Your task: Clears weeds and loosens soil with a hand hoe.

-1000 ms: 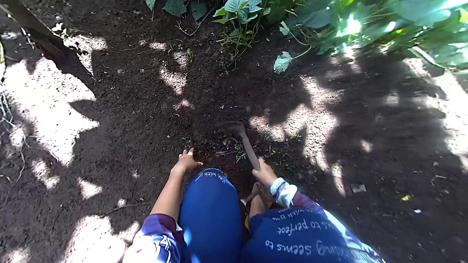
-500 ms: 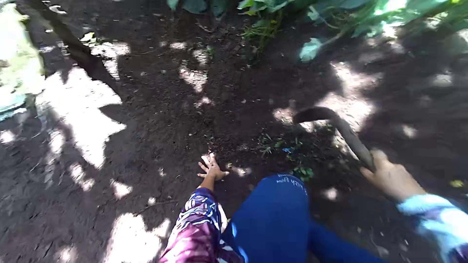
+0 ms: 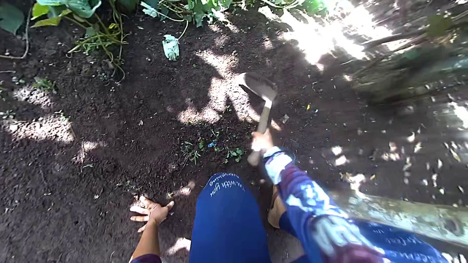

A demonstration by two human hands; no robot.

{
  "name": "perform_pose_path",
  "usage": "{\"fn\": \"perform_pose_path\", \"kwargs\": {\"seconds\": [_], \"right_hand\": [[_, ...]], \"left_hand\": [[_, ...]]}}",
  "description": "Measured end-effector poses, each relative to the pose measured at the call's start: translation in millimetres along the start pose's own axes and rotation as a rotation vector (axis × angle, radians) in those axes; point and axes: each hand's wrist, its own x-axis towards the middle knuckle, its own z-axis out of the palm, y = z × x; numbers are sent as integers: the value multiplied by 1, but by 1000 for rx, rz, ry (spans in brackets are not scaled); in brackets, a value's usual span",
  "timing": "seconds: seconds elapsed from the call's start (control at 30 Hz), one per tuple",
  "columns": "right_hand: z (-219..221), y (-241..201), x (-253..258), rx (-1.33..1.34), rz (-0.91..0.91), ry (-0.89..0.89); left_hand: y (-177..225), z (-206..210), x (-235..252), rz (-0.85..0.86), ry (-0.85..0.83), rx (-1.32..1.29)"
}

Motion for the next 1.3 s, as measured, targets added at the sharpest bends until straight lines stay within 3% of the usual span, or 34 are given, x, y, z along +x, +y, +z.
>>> {"fn": "perform_pose_path", "kwargs": {"seconds": [0.1,0.2,0.3,0.47,0.53,0.63,0.7,0.87,1.0,1.1,1.17,1.3], "right_hand": [[37,88,-30,-95,106,-97],[37,140,-71,-221,154,-171],[26,135,-69,-5,127,-138],[28,57,-7,286,17,150],[37,76,-6,184,81,97],[41,127,-40,-38,211,-46],[35,139,-55,-28,194,-69],[44,75,-18,248,83,55],[61,113,-37,-42,209,-127],[49,123,-50,-98,158,-217],[37,85,-34,36,38,-190],[15,-40,21,219,-183,-31]], "left_hand": [[-2,0,7,-3,-4,35],[0,-1,-2,-14,28,22],[17,0,-27,-12,79,-12],[36,11,-35,3,31,138],[41,6,-35,-21,-35,182],[34,18,-26,-23,37,161],[32,17,-23,-24,20,150],[39,16,-22,-61,-36,150],[70,8,-45,-79,-72,92],[71,17,-24,-182,-42,-99],[70,25,-13,-180,20,-145],[70,36,-10,-210,49,-79]]}}
